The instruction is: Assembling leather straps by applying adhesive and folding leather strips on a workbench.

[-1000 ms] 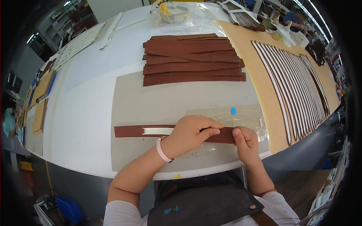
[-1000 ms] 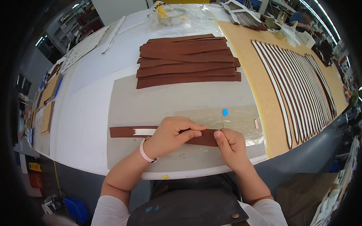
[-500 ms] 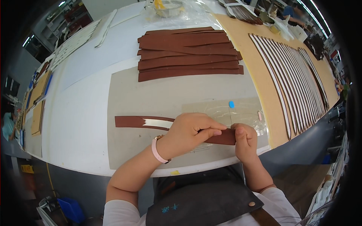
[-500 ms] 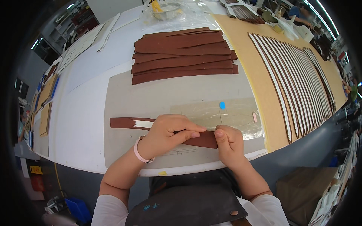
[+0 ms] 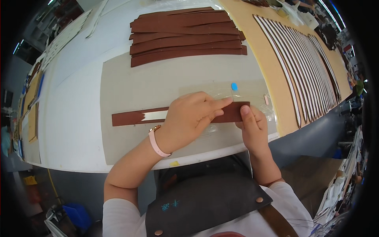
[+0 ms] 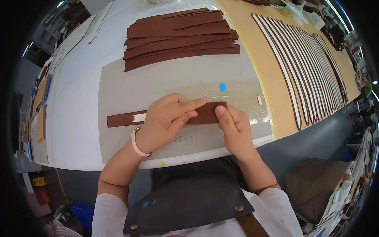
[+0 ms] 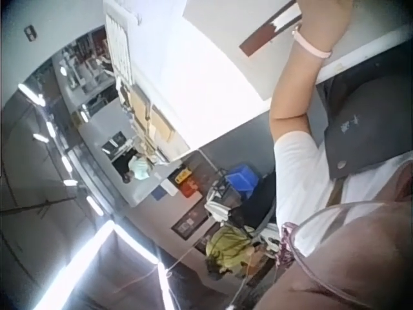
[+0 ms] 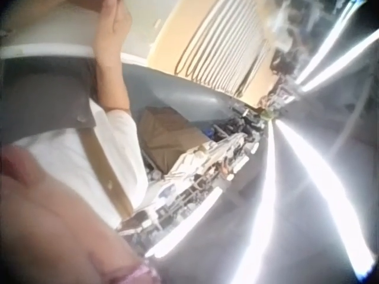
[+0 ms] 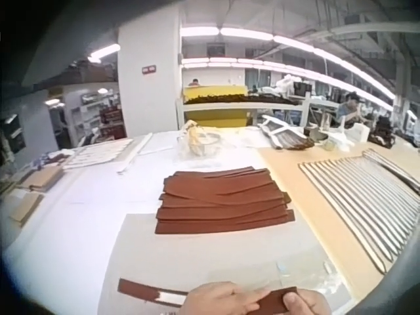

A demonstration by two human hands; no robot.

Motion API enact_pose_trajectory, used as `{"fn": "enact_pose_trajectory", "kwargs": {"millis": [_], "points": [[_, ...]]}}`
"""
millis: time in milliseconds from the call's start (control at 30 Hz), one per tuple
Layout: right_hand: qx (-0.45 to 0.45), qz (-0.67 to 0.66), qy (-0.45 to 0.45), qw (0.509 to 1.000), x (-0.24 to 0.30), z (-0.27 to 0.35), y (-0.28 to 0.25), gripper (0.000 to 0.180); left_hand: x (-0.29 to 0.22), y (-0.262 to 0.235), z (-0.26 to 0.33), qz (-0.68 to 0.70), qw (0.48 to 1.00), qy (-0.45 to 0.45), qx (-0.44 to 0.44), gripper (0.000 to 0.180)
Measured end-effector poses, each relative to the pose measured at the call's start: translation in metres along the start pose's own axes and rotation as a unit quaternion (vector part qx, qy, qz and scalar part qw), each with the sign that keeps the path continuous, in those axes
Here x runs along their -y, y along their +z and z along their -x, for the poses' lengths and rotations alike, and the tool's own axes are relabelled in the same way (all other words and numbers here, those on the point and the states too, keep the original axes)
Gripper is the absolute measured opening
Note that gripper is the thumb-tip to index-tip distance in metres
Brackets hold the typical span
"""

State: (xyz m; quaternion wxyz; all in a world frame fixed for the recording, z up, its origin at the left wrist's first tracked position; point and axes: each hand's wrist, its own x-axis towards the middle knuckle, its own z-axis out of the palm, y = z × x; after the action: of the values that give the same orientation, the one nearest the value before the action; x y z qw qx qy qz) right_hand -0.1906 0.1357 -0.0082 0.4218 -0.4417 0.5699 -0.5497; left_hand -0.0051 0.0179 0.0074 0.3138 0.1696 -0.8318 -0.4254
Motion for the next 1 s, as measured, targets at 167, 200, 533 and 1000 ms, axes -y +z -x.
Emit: {"fn": "enact_pose_trajectory", "kwargs": {"millis": [167,200,533,1000], "points": [[0.02,-0.271,0.045,0.961,-0.003,-0.015,-0.021,0.046,0.005,0.006,0.001,-0.234,0.967,0.103,0.004,0.053],[0.016,-0.271,0.049,0.961,-0.005,-0.014,-0.023,0.046,0.007,0.007,0.001,-0.251,0.963,0.097,0.001,0.051],[-0.156,0.132,-0.004,0.979,-0.042,0.007,-0.039,0.013,0.02,0.007,0.006,-0.292,0.947,-0.075,0.112,0.047],[-0.085,0.454,-0.234,0.856,-0.049,0.003,-0.028,0.027,0.024,0.013,0.0,-0.232,0.959,-0.114,0.114,0.042]]}}
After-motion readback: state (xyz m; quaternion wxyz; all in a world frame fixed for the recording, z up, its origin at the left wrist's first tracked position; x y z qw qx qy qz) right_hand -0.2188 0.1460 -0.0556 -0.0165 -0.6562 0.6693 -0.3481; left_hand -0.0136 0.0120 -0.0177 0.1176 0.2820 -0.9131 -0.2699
